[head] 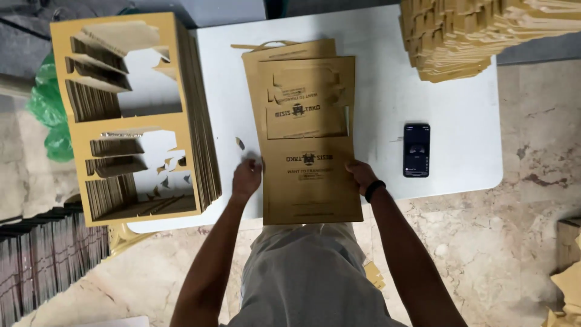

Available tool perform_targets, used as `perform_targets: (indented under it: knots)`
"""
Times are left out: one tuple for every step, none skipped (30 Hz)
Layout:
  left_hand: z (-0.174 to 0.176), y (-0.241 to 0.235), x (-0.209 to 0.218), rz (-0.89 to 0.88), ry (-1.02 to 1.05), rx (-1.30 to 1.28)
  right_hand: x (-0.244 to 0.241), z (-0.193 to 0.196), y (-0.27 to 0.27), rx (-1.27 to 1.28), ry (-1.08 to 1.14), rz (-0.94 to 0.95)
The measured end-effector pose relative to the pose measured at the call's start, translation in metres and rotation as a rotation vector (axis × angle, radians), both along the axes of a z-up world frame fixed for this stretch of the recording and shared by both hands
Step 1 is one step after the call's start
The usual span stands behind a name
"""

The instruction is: Fold cardboard inserts and organize them for packaging on a work table

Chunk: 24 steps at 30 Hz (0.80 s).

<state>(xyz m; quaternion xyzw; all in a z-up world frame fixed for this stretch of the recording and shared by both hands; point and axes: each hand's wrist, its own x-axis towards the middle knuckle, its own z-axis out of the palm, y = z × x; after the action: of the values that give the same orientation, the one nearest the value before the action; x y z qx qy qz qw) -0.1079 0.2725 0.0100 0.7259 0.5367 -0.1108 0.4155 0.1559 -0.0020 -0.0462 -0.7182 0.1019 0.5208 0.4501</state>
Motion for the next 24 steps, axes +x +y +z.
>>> perform_targets:
  knots:
    - [-0.003, -0.011, -0.009, 0.053, -0.059, -0.118, 0.006, -0.006, -0.001, -0.035, 0.050, -0.009]
    - [0.004, -0.015, -0.009, 0.060, -0.055, -0.123, 0.006, 0.010, 0.005, -0.041, 0.054, -0.002]
    - [0.012, -0.019, -0.008, 0.146, -0.153, -0.212, 0.005, 0.026, 0.011, -0.049, 0.074, 0.007]
    - [0.019, -0.024, -0.006, 0.228, -0.253, -0.302, 0.005, 0.042, 0.015, -0.059, 0.092, 0.012]
    - [0.035, -0.021, -0.001, 0.232, -0.250, -0.307, 0.008, 0.024, 0.009, -0.065, 0.094, 0.015]
    - [0.051, -0.017, 0.007, 0.311, -0.270, -0.414, 0.013, 0.006, 0.002, -0.053, 0.120, -0.011]
    - [0.066, -0.013, 0.015, 0.389, -0.291, -0.521, 0.019, -0.012, -0.005, -0.041, 0.145, -0.037]
    - [0.060, -0.006, 0.015, 0.391, -0.286, -0.526, 0.013, 0.004, -0.002, -0.048, 0.148, -0.037]
    - [0.053, 0.001, 0.016, 0.324, -0.271, -0.606, 0.008, 0.020, 0.002, -0.043, 0.105, -0.013]
    - [0.046, 0.010, 0.018, 0.251, -0.256, -0.685, 0.005, 0.036, 0.005, -0.038, 0.060, 0.006]
    - [0.054, 0.013, 0.022, 0.248, -0.253, -0.691, 0.004, 0.023, 0.003, -0.043, 0.061, 0.003]
    - [0.062, 0.015, 0.027, 0.151, -0.217, -0.652, 0.002, 0.010, -0.002, -0.125, -0.118, 0.080]
    - [0.069, 0.017, 0.033, 0.054, -0.183, -0.612, 0.001, -0.004, -0.008, -0.207, -0.296, 0.159]
    - [0.069, 0.012, 0.038, 0.053, -0.175, -0.620, -0.005, 0.017, -0.002, -0.215, -0.288, 0.157]
    - [0.070, 0.007, 0.043, -0.016, -0.165, -0.527, -0.010, 0.037, 0.004, -0.313, -0.484, 0.089]
    - [0.070, 0.004, 0.045, -0.085, -0.152, -0.432, -0.018, 0.056, 0.012, -0.406, -0.678, 0.021]
    - [0.049, 0.006, 0.044, -0.086, -0.143, -0.438, -0.027, 0.039, 0.022, -0.412, -0.668, 0.022]
    - [0.028, 0.007, 0.041, -0.141, -0.116, -0.332, -0.038, 0.022, 0.030, -0.262, -0.517, 0.092]
    - [0.008, 0.007, 0.038, -0.197, -0.090, -0.226, -0.050, 0.005, 0.037, -0.110, -0.364, 0.157]
    - [0.006, 0.004, 0.038, -0.202, -0.086, -0.231, -0.062, 0.035, 0.062, -0.115, -0.359, 0.152]
    - [0.006, 0.001, 0.037, -0.207, -0.050, -0.185, -0.073, 0.066, 0.087, -0.027, -0.184, 0.291]
    - [0.005, -0.001, 0.036, -0.209, -0.013, -0.138, -0.084, 0.096, 0.113, 0.066, -0.006, 0.429]
    - [0.006, -0.004, 0.039, -0.212, -0.008, -0.141, -0.085, 0.100, 0.119, 0.064, 0.000, 0.426]
    - [0.006, -0.005, 0.042, -0.245, 0.056, -0.106, -0.086, 0.104, 0.128, 0.045, -0.020, 0.461]
